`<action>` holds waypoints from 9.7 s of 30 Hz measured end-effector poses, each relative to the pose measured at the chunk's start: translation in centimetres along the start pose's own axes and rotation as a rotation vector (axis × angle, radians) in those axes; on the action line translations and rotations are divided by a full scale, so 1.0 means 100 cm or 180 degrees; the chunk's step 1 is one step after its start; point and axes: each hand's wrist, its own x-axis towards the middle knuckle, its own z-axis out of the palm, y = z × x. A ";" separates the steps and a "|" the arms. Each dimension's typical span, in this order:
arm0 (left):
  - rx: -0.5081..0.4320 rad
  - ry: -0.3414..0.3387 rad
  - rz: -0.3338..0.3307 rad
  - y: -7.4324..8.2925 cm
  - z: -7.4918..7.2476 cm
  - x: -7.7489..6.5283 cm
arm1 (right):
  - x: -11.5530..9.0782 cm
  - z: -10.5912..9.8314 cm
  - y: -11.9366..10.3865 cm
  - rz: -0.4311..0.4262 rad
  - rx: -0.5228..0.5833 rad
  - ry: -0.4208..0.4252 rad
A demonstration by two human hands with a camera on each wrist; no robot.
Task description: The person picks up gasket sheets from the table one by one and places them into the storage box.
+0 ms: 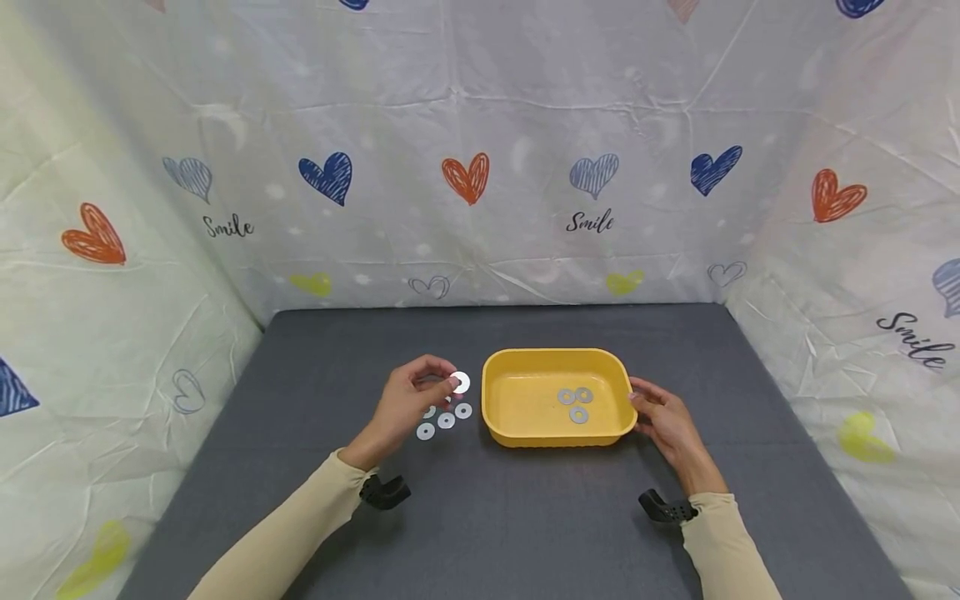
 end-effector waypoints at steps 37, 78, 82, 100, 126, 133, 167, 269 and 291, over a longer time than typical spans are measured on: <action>-0.0171 -0.0922 -0.0530 0.007 0.081 0.053 | -0.001 0.001 -0.005 0.0000 -0.0030 0.0000; 0.0380 -0.0999 -0.1446 -0.021 0.138 0.078 | 0.000 0.000 -0.002 0.0030 0.0016 0.0005; 0.0557 -0.0977 -0.1505 -0.027 0.143 0.078 | 0.000 0.000 -0.001 0.0023 0.0010 -0.0010; 0.0667 -0.1079 -0.1420 -0.023 0.134 0.077 | -0.002 0.001 -0.001 0.0049 0.0071 -0.0006; -0.0374 -0.1232 -0.0887 0.019 0.103 0.054 | 0.002 0.000 0.001 -0.0030 -0.0013 0.0000; -0.0281 -0.1154 -0.0676 0.028 0.093 0.045 | 0.001 -0.002 0.002 -0.0048 -0.0038 -0.0013; 0.0219 -0.0274 0.0561 0.037 0.045 0.000 | 0.001 -0.003 0.001 -0.0029 0.0100 -0.0046; 0.2248 0.0885 -0.0089 -0.108 -0.024 -0.034 | 0.000 -0.002 0.002 0.0029 0.0300 -0.0057; 0.1637 0.0947 -0.0217 -0.101 -0.032 -0.034 | -0.001 -0.001 0.002 0.0075 0.0317 -0.0068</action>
